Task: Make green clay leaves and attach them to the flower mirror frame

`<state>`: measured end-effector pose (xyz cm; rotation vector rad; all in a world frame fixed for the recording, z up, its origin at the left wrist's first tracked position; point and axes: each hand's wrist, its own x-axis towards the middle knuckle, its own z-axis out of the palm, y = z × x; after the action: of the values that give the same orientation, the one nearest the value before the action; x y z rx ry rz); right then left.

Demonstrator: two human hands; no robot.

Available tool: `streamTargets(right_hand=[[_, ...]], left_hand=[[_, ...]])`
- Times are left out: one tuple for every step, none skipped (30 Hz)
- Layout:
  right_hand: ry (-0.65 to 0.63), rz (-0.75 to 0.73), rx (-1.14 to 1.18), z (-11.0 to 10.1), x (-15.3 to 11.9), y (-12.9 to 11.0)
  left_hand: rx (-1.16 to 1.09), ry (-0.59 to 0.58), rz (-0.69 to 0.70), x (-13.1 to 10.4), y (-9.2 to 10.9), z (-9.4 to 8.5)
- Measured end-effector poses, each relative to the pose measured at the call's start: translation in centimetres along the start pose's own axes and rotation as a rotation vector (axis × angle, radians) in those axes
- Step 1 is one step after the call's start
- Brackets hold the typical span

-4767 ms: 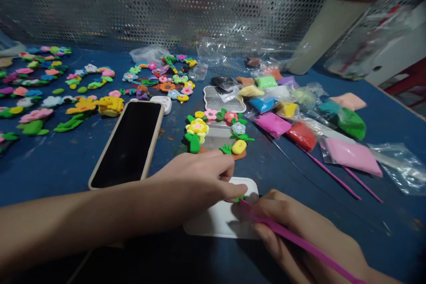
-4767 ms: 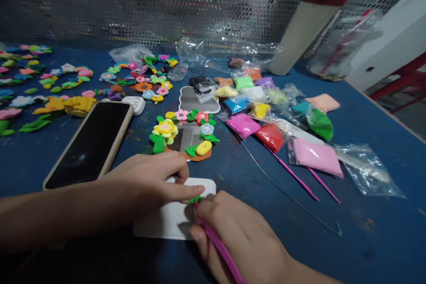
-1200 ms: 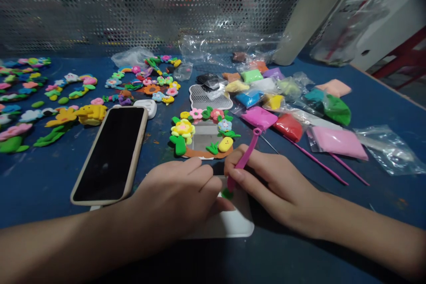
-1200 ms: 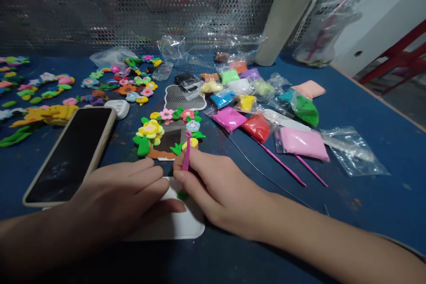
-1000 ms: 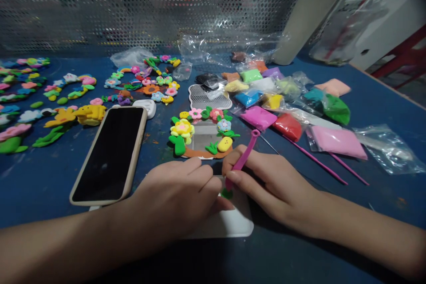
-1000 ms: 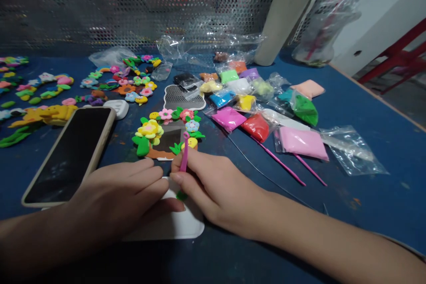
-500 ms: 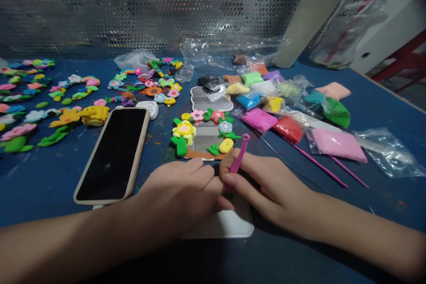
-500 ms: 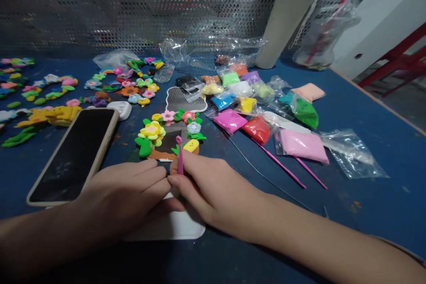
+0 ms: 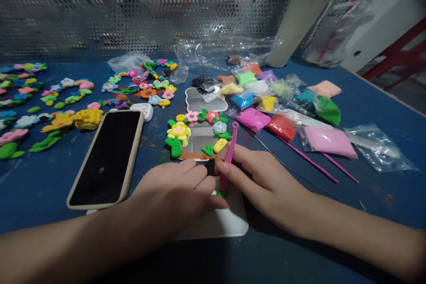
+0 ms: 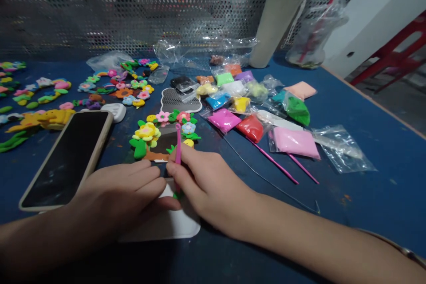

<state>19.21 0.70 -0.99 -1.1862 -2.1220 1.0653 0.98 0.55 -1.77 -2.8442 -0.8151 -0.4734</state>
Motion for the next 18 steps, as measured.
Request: streamTargets(right_hand=[[0.005, 0.004, 0.007, 0.0, 0.0, 0.0], [0.005, 0.006, 0.016, -0.1, 0.0, 0.0], [0.002, 0.009, 0.024, -0.1, 0.0, 0.0], [-0.006, 0.010, 0.030, -0.1, 0.0, 0.0], [-0.014, 0.013, 0.030, -0.1, 0.0, 0.0], [-0.023, 0.017, 0.025, -0.1, 0.0, 0.0], [-0.033, 0.023, 0.018, -0.1, -0.1, 0.1], [-0.041, 0.028, 0.012, -0.1, -0.1, 0.1], [-0.047, 0.030, 0.010, -0.1, -0.2, 0.1], [-0.050, 0.033, 0.011, -0.1, -0.2, 0.2], [-0.049, 0.032, 0.012, 0.0, -0.2, 0.3], [-0.046, 0.031, 0.014, 0.0, -0.3, 0.4], [-0.042, 0.029, 0.016, 0.0, -0.3, 0.4], [-0.038, 0.028, 0.019, 0.0, -0.3, 0.5], [-0.035, 0.027, 0.023, 0.0, -0.3, 0.6], [-0.033, 0.024, 0.029, 0.0, -0.3, 0.7], [-0.029, 0.018, 0.038, 0.0, -0.3, 0.8], [-0.026, 0.015, 0.044, 0.0, -0.3, 0.8]], left_hand=[[-0.005, -0.004, -0.003, 0.0, 0.0, 0.0], [-0.009, -0.005, -0.007, 0.0, 0.1, -0.1], [-0.014, -0.017, -0.020, 0.0, 0.1, -0.3], [-0.032, -0.019, -0.028, 0.0, 0.1, -0.5], [-0.067, -0.024, -0.017, 0.0, 0.1, -0.8], [-0.115, -0.023, 0.017, -0.1, 0.1, -1.1], [-0.167, -0.013, 0.070, -0.2, 0.1, -1.4], [-0.210, -0.006, 0.135, -0.4, 0.1, -1.7], [-0.237, 0.001, 0.204, -0.5, 0.0, -1.9], [-0.241, 0.006, 0.253, -0.7, 0.0, -2.1], [-0.228, 0.007, 0.277, -0.8, -0.1, -2.1], [-0.210, 0.006, 0.285, -0.9, -0.1, -2.2], [-0.191, -0.003, 0.283, -0.9, -0.1, -2.2], [-0.173, -0.005, 0.280, -1.0, -0.1, -2.2], [-0.156, -0.008, 0.276, -1.0, -0.1, -2.3], [-0.138, -0.012, 0.274, -0.9, 0.0, -2.3], [-0.123, -0.010, 0.274, -0.9, 0.0, -2.4], [-0.110, -0.006, 0.273, -0.8, 0.0, -2.5]])
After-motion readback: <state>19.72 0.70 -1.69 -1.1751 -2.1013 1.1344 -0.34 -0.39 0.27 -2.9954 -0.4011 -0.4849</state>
